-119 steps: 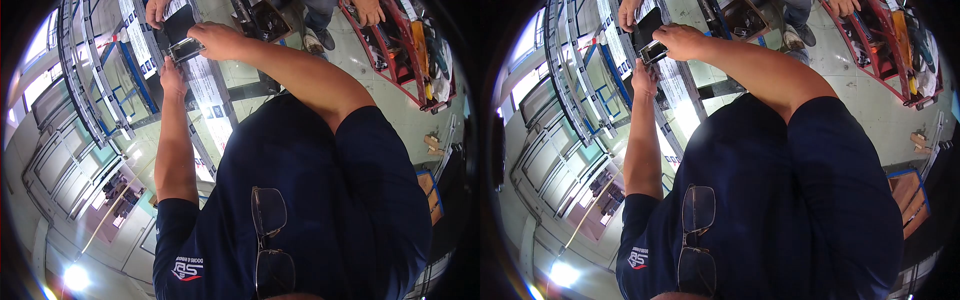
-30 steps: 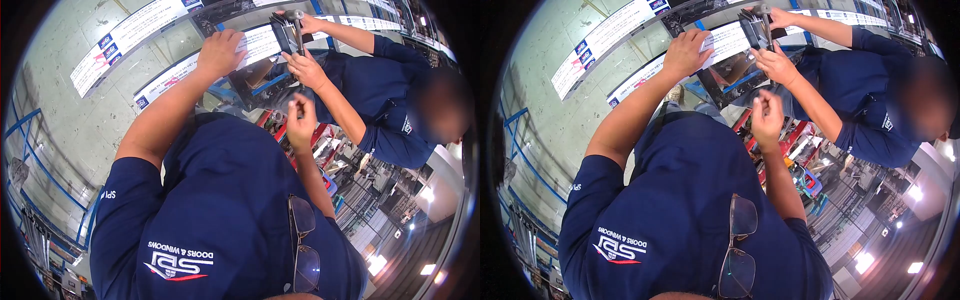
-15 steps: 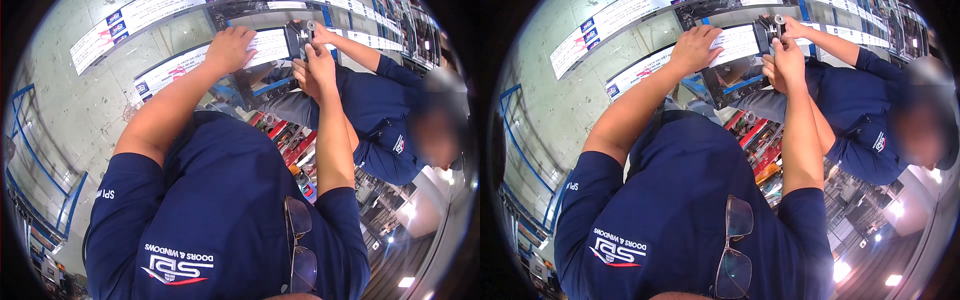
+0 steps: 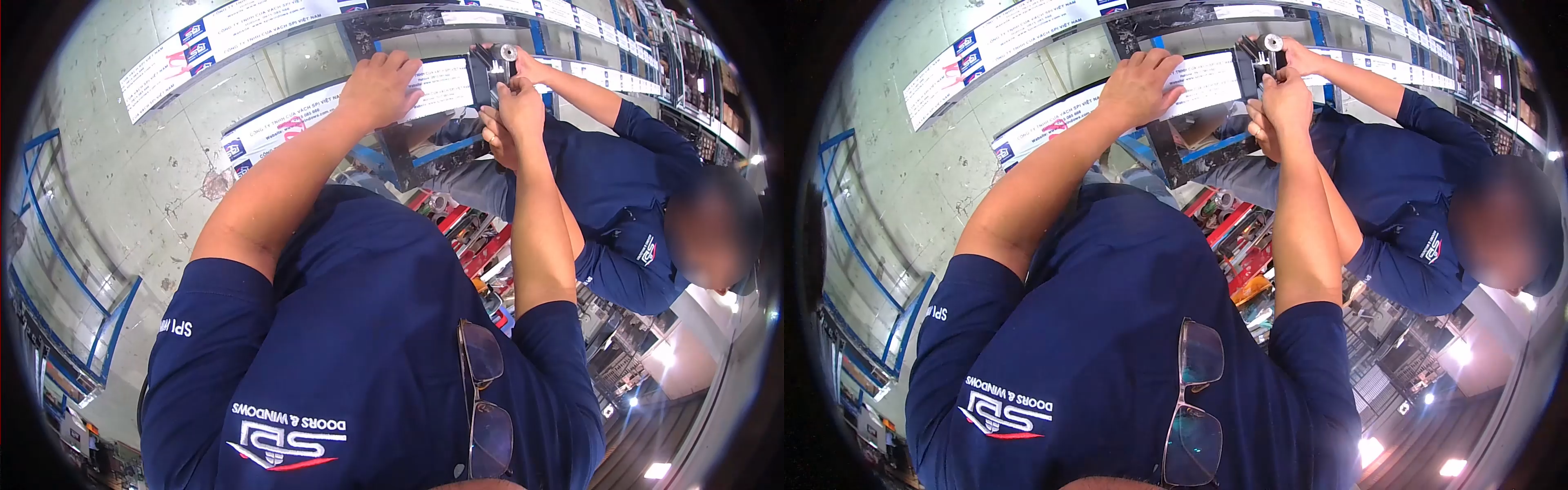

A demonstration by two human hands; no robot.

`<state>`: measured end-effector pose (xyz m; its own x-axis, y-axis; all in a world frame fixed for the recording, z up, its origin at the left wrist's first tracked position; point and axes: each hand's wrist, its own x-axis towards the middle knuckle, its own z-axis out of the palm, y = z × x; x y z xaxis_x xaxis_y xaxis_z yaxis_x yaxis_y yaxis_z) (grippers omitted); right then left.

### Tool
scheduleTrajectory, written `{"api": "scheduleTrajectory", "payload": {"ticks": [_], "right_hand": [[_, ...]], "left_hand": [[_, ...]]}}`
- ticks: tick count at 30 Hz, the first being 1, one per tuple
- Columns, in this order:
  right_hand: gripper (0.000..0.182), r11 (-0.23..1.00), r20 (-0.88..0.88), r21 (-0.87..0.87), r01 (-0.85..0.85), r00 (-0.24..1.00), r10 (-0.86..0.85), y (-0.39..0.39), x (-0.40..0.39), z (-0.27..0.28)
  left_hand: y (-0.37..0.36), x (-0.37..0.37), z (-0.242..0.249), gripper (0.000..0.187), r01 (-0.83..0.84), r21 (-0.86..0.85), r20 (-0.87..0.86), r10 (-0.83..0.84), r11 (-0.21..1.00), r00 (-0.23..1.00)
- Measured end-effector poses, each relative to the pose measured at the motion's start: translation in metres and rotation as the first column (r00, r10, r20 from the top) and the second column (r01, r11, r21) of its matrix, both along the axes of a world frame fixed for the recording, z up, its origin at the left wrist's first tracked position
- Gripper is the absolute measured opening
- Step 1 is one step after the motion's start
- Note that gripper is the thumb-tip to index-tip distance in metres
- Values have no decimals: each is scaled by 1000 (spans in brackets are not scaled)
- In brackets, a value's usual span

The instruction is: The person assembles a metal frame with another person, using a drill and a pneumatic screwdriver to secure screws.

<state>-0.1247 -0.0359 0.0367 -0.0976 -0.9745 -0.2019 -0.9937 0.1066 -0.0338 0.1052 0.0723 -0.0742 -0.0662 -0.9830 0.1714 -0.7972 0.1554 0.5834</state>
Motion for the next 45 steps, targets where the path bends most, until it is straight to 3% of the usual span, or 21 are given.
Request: {"api": "scheduleTrajectory", "payload": {"ticks": [10,12,14,18,20,21,22,23,24,26,28,29,30,32,33,35,38,39,40,42,45], "right_hand": [[32,998,96,29,-50,994,47,-2,7,2],[33,998,199,-12,55,979,-51,3,-2,10],[28,966,188,-249,-75,974,124,9,-32,13],[13,954,560,-245,171,829,-5,50,-56,65],[11,934,639,-312,176,766,69,84,-52,87],[9,931,727,-311,193,679,102,98,-51,90],[14,937,682,-291,192,729,63,117,-40,103],[19,918,536,-391,63,827,171,131,-32,110],[23,908,568,-416,48,794,218,145,-25,110],[23,896,761,-426,124,585,280,150,-5,94],[27,882,622,-471,31,720,307,132,-5,72],[28,887,749,-410,212,633,195,117,-5,48],[34,907,734,-341,247,672,94,107,-8,39],[37,916,684,-327,231,727,60,85,-18,14],[37,916,687,-325,234,724,59,79,-21,6],[39,942,495,-322,91,865,86,67,-25,-5],[37,942,516,-321,101,853,84,58,-19,-3],[38,884,506,-465,50,834,219,55,-21,-14],[38,885,510,-464,46,831,224,50,-21,-18],[36,974,350,-216,-64,927,138,43,-22,-19],[34,934,488,-354,-45,844,225,35,-21,-11]], "left_hand": [[-2,1,4,54,9,39,9,-9,999,1000],[-1,1,6,55,10,38,-5,-10,999,1000],[-6,0,7,65,9,103,-14,-8,995,1000],[-32,-39,12,81,-89,66,-77,94,994,993],[-52,-67,16,98,-88,93,-194,105,992,975],[-64,-80,23,106,-129,215,-194,172,968,966],[-75,-84,26,106,-123,211,-193,165,970,967],[-87,-87,30,109,-130,360,-206,214,924,955],[-99,-90,31,111,-126,501,-208,261,856,943],[-109,-86,36,115,-70,618,-209,249,783,946],[-113,-87,36,116,-58,675,-131,197,735,972],[-113,-88,34,116,-50,671,-122,176,740,977],[-112,-90,31,118,-58,648,-111,169,760,979],[-115,-90,23,119,-71,622,-94,164,780,982],[-118,-90,19,120,-36,648,-134,160,761,978],[-118,-89,26,125,-20,686,-163,181,727,970],[-117,-86,40,134,-11,701,-176,188,713,966],[-117,-86,39,134,-19,703,-172,196,711,965],[-118,-86,39,135,-30,704,-167,206,710,964],[-118,-87,36,136,-39,702,-158,209,711,965],[-119,-87,31,136,-43,683,-196,240,729,951]]}}
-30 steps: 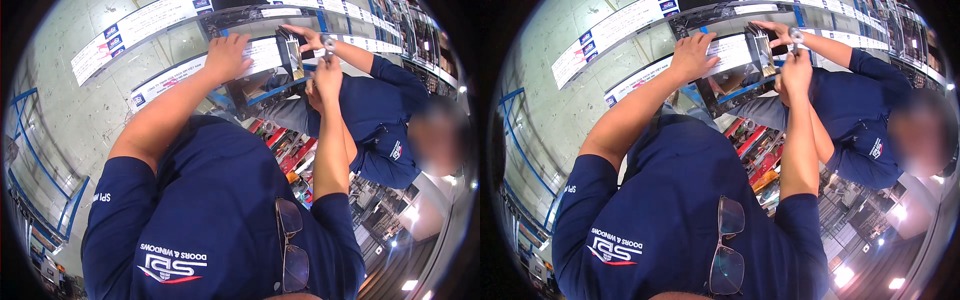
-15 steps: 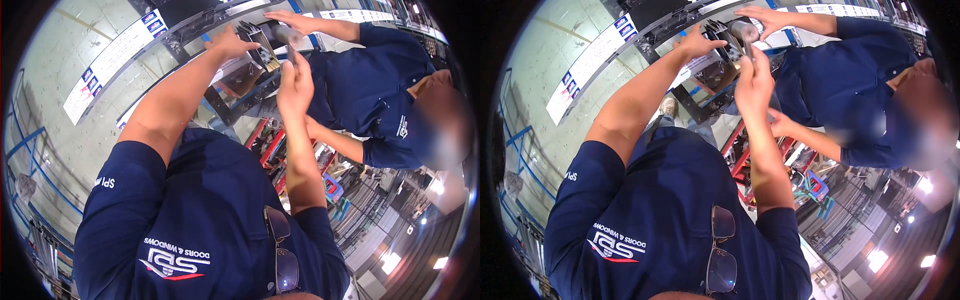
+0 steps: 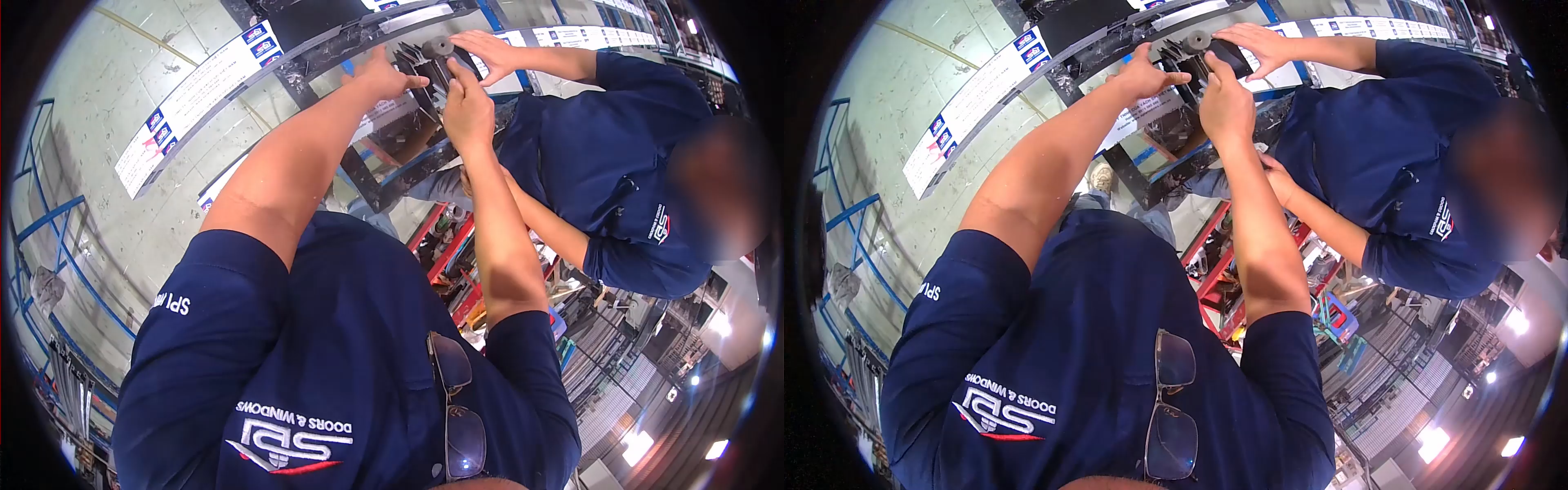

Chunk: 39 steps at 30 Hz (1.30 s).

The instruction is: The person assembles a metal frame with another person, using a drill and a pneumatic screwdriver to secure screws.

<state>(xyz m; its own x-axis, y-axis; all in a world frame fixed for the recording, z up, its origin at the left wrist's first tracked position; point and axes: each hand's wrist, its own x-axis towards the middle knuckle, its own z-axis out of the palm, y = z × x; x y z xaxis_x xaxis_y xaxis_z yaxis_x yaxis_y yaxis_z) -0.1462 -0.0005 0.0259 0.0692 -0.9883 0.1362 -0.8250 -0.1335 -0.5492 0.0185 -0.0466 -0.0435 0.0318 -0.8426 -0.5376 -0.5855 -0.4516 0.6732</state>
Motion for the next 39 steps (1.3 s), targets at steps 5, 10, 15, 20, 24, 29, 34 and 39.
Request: {"api": "scheduleTrajectory", "payload": {"ticks": [5,10,15,20,24,29,34,39], "right_hand": [[34,982,-133,171,74,990,-52,8,7,-3],[34,995,95,-39,95,991,-90,11,0,-3],[34,980,204,-142,142,973,-112,14,3,-12],[34,999,70,26,26,997,-28,0,-2,-7],[37,973,270,-85,213,945,-183,30,-18,-24],[46,749,666,460,477,372,-646,100,-18,-32],[42,713,774,480,510,135,-618,123,-6,-56],[35,765,769,508,395,193,-610,127,0,-62]], "left_hand": [[2,-1,3,134,12,56,10,-12,998,1000],[1,-2,-13,133,-21,-38,-13,21,999,1000],[6,0,7,132,20,5,29,-20,1000,999],[-5,0,-21,140,-53,-29,-112,49,998,992],[-9,-4,-28,135,-66,12,-163,67,998,984],[-10,-6,-15,134,-175,106,-406,204,979,891],[-11,-12,-29,117,-178,36,-207,182,983,961],[-2,-12,2,113,-132,61,-54,136,989,989]]}}
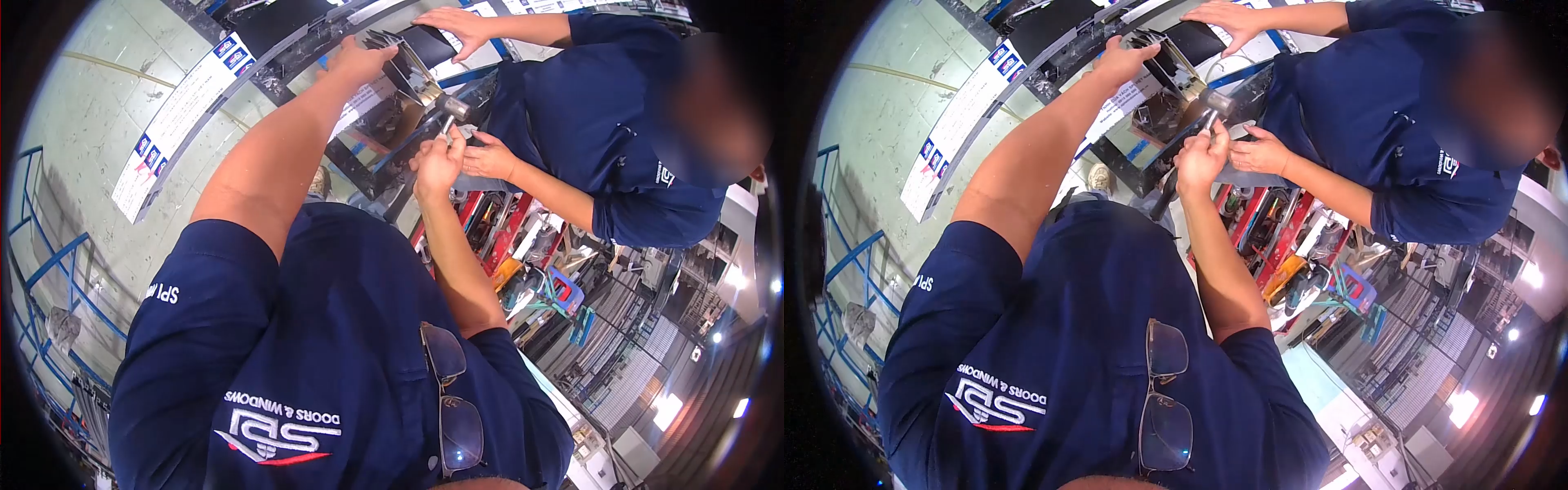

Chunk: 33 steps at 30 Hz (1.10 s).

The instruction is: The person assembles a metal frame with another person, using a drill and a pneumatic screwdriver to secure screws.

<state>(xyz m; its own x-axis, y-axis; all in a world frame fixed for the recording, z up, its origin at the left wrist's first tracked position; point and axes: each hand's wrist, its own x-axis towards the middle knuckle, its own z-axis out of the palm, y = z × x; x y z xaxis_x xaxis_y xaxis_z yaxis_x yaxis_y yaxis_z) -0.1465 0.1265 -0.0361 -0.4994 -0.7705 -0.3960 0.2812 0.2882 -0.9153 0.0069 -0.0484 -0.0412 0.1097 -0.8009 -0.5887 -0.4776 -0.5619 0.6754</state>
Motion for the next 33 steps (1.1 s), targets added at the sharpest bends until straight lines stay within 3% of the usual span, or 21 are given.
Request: {"api": "scheduleTrajectory", "payload": {"ticks": [4,6,7,8,9,11,12,14,16,18,20,22,24,25,27,30,31,32,33], "right_hand": [[36,999,-66,1,32,997,-32,2,0,-1],[37,996,-191,73,-57,979,70,-1,-16,-3],[31,997,-389,33,-75,918,82,-4,-25,-11],[31,996,-389,34,-81,917,88,-14,-30,-10],[33,987,-625,-27,-161,773,109,-26,-31,-4],[39,944,-819,-22,-330,547,173,-51,-33,16],[39,942,-818,-23,-334,547,174,-64,-27,30],[40,909,-848,144,-392,425,318,-88,-16,51],[39,909,-871,127,-397,394,294,-102,1,65],[38,910,-892,115,-399,361,271,-112,7,60],[34,862,-913,260,-435,180,366,-120,7,46],[33,844,-908,263,-467,177,381,-126,6,42],[34,850,-953,77,-521,212,217,-128,7,48],[34,847,-953,78,-525,209,217,-127,8,50],[34,863,-912,305,-402,137,386,-121,9,49],[34,814,-894,332,-476,117,433,-128,5,64],[33,823,-858,344,-452,204,472,-126,5,69],[33,826,-860,344,-447,204,468,-120,7,71],[33,855,-886,237,-461,259,385,-119,9,71]], "left_hand": [[-1,0,-7,111,-15,-10,25,15,1000,1000],[-2,1,-6,114,-27,-6,-21,27,1000,999],[-3,2,-6,118,-40,7,-66,41,999,997],[-5,3,-13,118,-47,7,-66,47,999,997],[-8,4,-20,120,-40,8,-150,41,999,988],[-13,5,-32,122,-37,-16,-210,33,999,977],[-15,5,-35,124,-35,-27,-241,28,999,970],[-14,9,-23,123,-110,82,-371,132,991,919],[-14,9,-32,118,-122,42,-358,129,992,925],[-13,5,-32,111,-79,-2,-186,78,997,979],[-11,2,-34,106,-55,-15,-94,53,998,994],[-13,2,-35,105,-53,-19,-84,51,998,995],[-12,2,-37,104,-52,-43,-81,48,998,996],[-11,2,-39,104,-53,-62,-78,48,997,996],[-12,3,-24,104,-68,-32,-71,66,997,995],[-13,6,-21,103,-85,-22,-79,83,996,993],[-15,8,-30,106,-101,-6,-195,97,995,976],[-14,9,-25,108,-118,16,-312,117,993,943],[-16,12,-21,96,-91,-10,-328,82,996,941]]}}
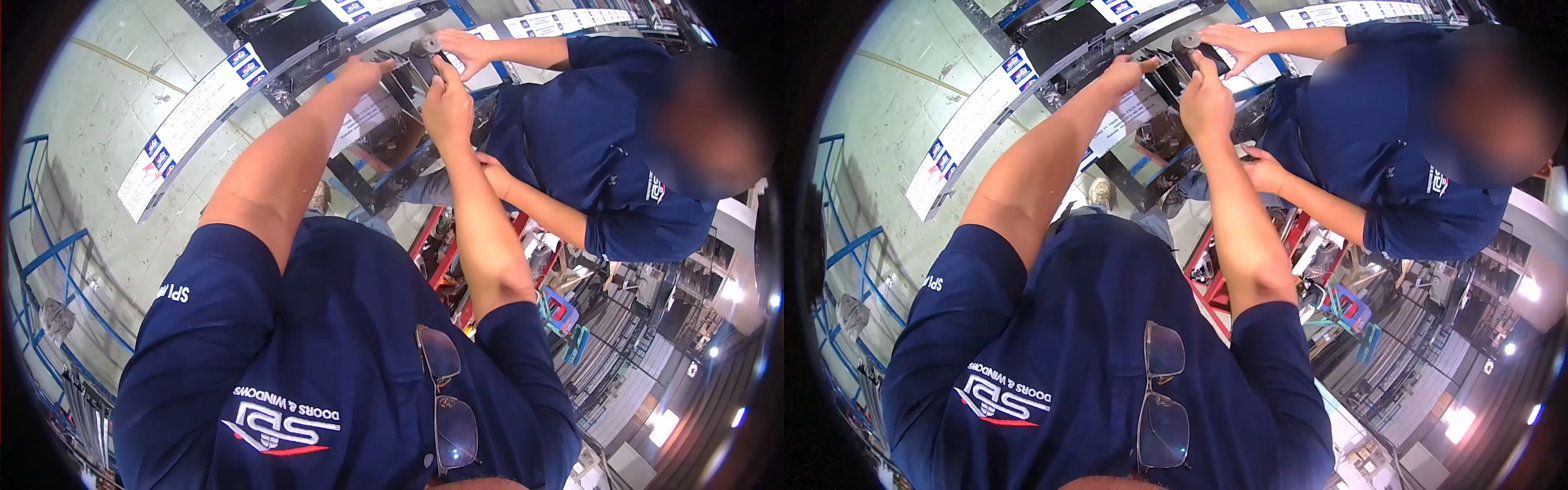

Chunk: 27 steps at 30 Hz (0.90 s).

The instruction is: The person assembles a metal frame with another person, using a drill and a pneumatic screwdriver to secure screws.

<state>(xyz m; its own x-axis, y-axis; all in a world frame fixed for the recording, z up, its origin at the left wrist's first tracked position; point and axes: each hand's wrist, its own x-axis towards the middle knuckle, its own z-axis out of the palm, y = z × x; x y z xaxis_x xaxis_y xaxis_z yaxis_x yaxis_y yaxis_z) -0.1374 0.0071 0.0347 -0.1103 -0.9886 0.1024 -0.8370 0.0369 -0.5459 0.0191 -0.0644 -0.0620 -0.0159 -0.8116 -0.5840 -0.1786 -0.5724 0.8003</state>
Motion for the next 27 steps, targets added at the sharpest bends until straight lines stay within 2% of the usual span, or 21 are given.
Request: {"api": "scheduleTrajectory", "payload": {"ticks": [1,3,4,5,7,9,11,12,14,17,21,24,26,27], "right_hand": [[33,996,63,-86,11,998,-6,2,1,-1],[34,999,77,-46,17,997,-14,6,1,-1],[34,1000,57,-8,2,998,-2,7,1,-2],[35,999,35,32,-14,999,12,8,1,-3],[35,999,26,37,-26,999,25,9,1,-9],[35,998,17,42,-37,999,36,11,2,-15],[34,999,-8,-34,-35,999,34,12,5,-19],[34,999,-7,-34,-33,999,33,12,6,-20],[34,998,-31,38,-40,999,41,12,7,-20],[34,995,-77,82,-48,996,55,4,4,-14],[34,991,-87,122,-49,994,59,4,4,-7],[36,988,-118,152,-28,992,46,4,-1,-1],[37,997,30,29,-65,998,64,2,-8,8],[37,997,32,33,-68,997,67,2,-1,5]], "left_hand": [[-6,4,5,96,-3,0,0,3,1000,1000],[-11,10,10,85,46,133,-311,-3,990,950],[-23,12,-6,82,43,163,-456,37,986,889],[-22,11,4,82,43,166,-456,38,985,889],[-20,5,37,61,-53,191,-260,103,980,960],[-28,-3,26,58,-73,193,-235,118,978,965],[-34,-7,15,56,-76,183,-128,100,980,987],[-37,-6,11,56,-75,184,-127,99,980,987],[-42,-1,2,52,-18,223,-285,83,975,955],[-53,0,-12,47,8,303,-321,94,953,942],[-56,5,-14,46,42,340,-327,76,940,942],[-57,0,-15,44,20,303,-246,58,953,968],[-61,-4,-14,44,78,345,-346,49,935,937],[-63,1,-22,44,74,349,-344,54,934,937]]}}
